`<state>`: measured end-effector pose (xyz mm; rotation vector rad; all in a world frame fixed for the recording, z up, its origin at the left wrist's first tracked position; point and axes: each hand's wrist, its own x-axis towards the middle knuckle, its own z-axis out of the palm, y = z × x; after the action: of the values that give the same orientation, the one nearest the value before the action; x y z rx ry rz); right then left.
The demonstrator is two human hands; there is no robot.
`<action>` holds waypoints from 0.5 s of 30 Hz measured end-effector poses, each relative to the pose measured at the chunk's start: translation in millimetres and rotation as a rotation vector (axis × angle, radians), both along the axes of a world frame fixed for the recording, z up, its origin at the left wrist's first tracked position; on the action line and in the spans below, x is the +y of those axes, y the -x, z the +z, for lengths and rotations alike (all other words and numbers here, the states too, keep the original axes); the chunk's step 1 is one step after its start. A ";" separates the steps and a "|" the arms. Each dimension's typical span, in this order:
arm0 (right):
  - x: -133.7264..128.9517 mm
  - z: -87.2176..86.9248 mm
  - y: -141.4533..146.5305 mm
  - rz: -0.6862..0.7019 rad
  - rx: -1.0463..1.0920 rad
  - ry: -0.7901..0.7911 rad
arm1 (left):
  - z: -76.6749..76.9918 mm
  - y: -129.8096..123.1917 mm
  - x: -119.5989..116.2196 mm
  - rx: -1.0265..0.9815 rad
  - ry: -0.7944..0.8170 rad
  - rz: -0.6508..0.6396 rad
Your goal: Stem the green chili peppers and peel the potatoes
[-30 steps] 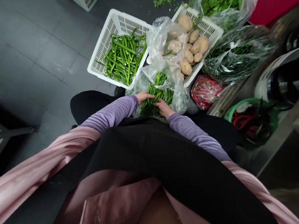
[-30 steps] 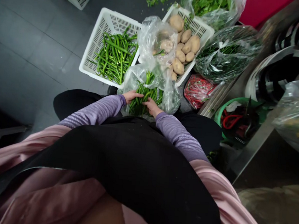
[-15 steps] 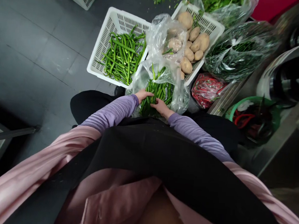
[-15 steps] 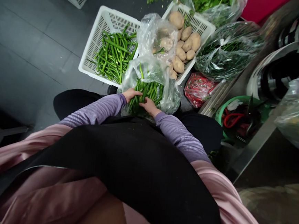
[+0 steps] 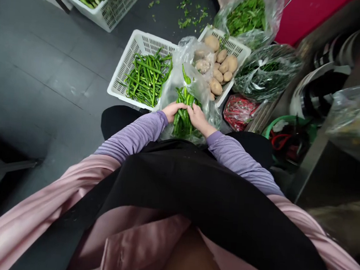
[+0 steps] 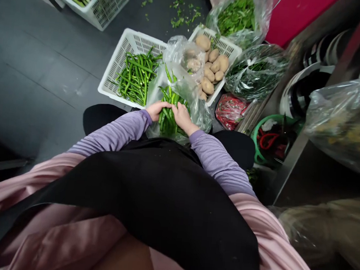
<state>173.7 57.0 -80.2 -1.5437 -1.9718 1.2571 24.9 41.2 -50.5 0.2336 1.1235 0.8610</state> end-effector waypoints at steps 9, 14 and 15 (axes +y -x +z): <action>-28.5 21.2 -2.0 0.201 -0.058 -0.032 | 6.1 -1.5 -13.3 0.299 -0.154 -0.063; -10.9 15.7 -20.7 0.334 0.007 0.189 | -13.2 -4.1 -30.6 0.449 -0.013 -0.030; -3.3 15.3 -21.8 0.322 0.025 0.230 | -16.7 -3.2 -32.5 0.456 0.002 -0.033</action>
<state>195.5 53.8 -64.8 -1.3327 -2.1860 1.6736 28.0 8.7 -67.2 0.4614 1.5390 0.7969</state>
